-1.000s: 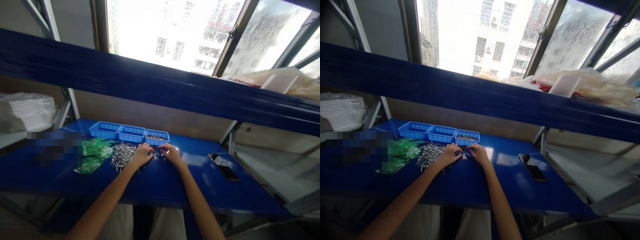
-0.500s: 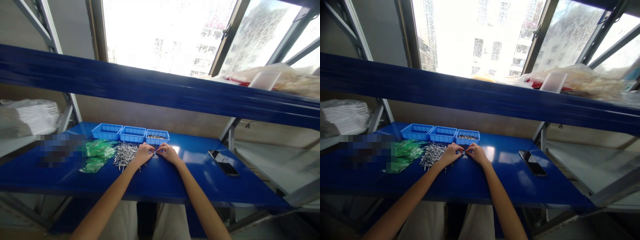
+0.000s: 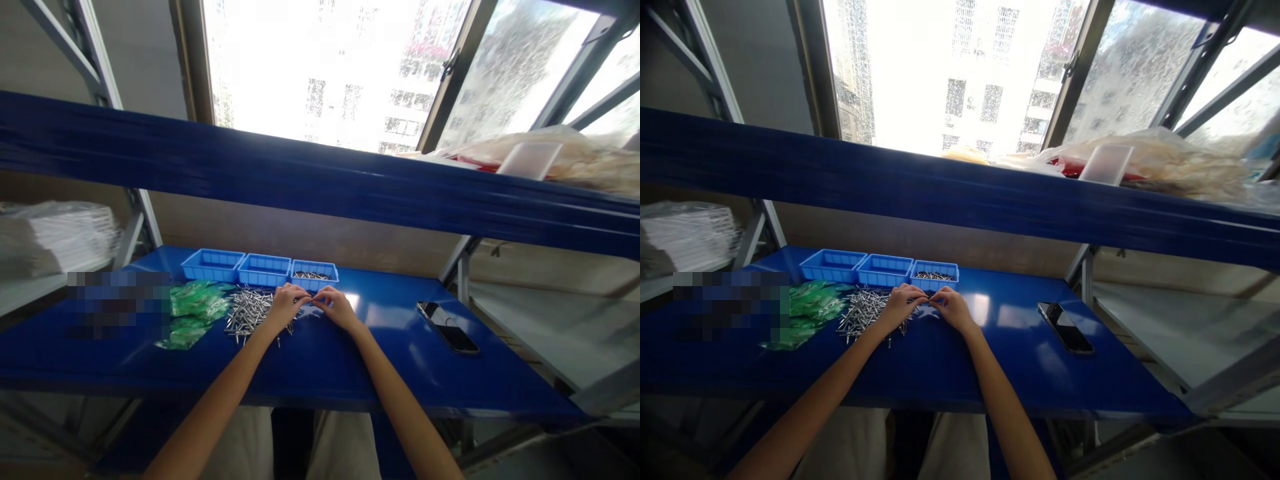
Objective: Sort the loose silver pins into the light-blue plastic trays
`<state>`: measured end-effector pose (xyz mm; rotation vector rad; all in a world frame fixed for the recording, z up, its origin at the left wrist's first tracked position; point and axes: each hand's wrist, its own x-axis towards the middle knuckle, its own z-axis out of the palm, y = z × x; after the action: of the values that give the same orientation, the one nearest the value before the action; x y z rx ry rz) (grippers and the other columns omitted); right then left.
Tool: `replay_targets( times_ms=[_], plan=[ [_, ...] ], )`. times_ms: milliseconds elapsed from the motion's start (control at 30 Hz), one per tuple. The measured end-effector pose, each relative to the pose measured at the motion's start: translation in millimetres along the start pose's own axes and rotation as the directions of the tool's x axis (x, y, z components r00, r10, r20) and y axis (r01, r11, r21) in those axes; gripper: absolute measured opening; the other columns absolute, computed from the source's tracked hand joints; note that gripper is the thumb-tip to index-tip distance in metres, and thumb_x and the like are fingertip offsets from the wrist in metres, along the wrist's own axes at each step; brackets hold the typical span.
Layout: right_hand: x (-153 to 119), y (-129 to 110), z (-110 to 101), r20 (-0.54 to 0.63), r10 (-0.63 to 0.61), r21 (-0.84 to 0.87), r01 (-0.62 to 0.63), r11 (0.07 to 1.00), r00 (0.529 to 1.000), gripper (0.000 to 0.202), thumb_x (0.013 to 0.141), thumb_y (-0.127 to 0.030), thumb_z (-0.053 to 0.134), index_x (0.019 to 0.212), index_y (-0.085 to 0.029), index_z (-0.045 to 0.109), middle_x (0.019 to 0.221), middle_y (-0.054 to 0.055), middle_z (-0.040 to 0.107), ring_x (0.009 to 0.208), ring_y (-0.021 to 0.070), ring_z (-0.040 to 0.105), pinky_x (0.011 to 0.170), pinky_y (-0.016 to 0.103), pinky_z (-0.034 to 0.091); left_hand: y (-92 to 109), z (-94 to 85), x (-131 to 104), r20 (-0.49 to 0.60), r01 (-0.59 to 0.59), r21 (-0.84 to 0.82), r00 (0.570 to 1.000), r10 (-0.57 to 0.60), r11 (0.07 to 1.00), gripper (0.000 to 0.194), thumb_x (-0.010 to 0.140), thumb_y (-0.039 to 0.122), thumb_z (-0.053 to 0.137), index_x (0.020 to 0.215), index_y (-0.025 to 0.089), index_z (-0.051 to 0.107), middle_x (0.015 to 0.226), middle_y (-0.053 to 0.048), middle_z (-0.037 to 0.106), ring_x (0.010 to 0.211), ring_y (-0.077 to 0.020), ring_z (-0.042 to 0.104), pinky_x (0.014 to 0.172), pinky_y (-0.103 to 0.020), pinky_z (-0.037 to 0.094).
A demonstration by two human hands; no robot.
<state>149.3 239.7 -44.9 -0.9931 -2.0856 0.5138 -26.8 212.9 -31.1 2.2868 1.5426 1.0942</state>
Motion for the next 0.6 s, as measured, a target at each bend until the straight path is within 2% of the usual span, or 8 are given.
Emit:
replay_targets(
  times_ms=[133,300,400,600],
  plan=[
    [2,-3,-1,-0.124,0.019,0.078,-0.009,0.997,0.992,0.020,0.076,-0.036,0.058,0.078,-0.019,0.066,0.080,0.003,0.061,0.058,0.0097,0.052,0.057,0.023,0.044,-1,4.6,1,-0.015,0.019,-0.014,1.000,-0.019,1.000,0.020,0.080,0.033,0.052,0.083,0.022,0.068,0.090,-0.002,0.065,0.088,-0.0184,0.053,0.080,-0.034,0.038],
    [5,-12,-1,-0.181,0.084,0.179,-0.051,0.982,0.980,0.023,0.075,-0.039,0.056,0.078,-0.017,0.065,0.081,0.004,0.064,0.062,0.0120,0.056,0.057,0.023,0.045,1,14.8,-4,0.111,-0.059,0.072,0.993,0.051,0.996,0.023,0.083,0.030,0.046,0.091,0.021,0.066,0.096,-0.004,0.062,0.094,-0.0194,0.051,0.084,-0.036,0.037],
    [6,-14,-4,-0.250,0.168,0.187,-0.123,0.975,0.954,0.025,0.075,-0.039,0.054,0.078,-0.017,0.065,0.080,0.004,0.066,0.063,0.0136,0.058,0.059,0.024,0.046,3,19.7,-8,0.150,-0.080,0.163,0.987,0.055,0.983,0.030,0.080,0.034,0.051,0.105,0.020,0.059,0.109,-0.008,0.055,0.104,-0.0230,0.046,0.089,-0.039,0.034],
    [4,-9,-12,-0.321,0.298,0.187,-0.248,0.950,0.899,0.031,0.073,-0.044,0.053,0.078,-0.016,0.067,0.071,0.006,0.068,0.059,0.0161,0.060,0.051,0.025,0.047,6,21.2,-12,0.168,-0.121,0.233,0.982,0.083,0.965,0.024,0.080,0.030,0.050,0.100,0.020,0.060,0.114,-0.009,0.050,0.111,-0.0233,0.041,0.093,-0.039,0.031]
  ],
)
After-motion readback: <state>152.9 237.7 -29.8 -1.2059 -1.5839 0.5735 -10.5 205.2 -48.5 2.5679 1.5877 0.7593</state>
